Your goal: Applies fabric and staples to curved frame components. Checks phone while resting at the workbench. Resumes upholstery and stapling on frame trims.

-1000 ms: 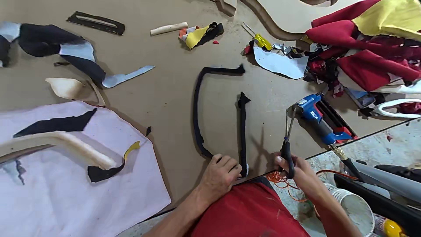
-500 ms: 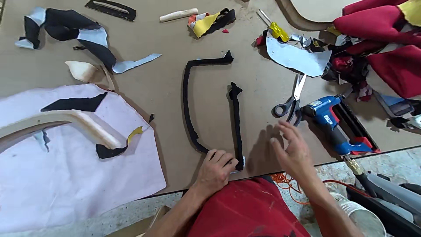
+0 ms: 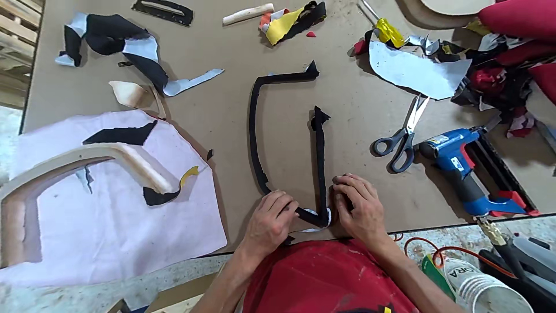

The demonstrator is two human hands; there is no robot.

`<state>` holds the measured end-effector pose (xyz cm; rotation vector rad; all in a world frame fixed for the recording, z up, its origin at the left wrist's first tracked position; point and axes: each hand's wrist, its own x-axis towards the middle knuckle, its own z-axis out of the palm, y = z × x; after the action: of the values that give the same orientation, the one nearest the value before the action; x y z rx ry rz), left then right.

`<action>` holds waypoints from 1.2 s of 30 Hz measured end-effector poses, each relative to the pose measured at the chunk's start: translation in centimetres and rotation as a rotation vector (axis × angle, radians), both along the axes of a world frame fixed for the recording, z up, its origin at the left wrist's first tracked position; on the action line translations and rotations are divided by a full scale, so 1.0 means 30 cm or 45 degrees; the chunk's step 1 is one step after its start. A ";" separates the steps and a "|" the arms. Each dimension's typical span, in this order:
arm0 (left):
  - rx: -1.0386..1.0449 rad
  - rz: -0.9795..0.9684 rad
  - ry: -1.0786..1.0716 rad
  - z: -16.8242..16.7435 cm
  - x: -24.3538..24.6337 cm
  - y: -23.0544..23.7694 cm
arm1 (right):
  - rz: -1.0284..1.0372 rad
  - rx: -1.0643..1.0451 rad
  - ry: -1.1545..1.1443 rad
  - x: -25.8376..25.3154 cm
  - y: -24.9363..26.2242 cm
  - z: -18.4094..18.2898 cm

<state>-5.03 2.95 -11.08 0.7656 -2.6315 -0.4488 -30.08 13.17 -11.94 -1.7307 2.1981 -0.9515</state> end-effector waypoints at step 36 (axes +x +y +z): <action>0.043 -0.181 -0.005 0.023 -0.241 0.074 | -0.057 -0.080 0.016 -0.008 -0.021 -0.022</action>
<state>-12.26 5.18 -10.39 0.5917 -2.6991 -0.5323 -30.31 12.52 -12.59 -1.7259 2.2465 -1.0337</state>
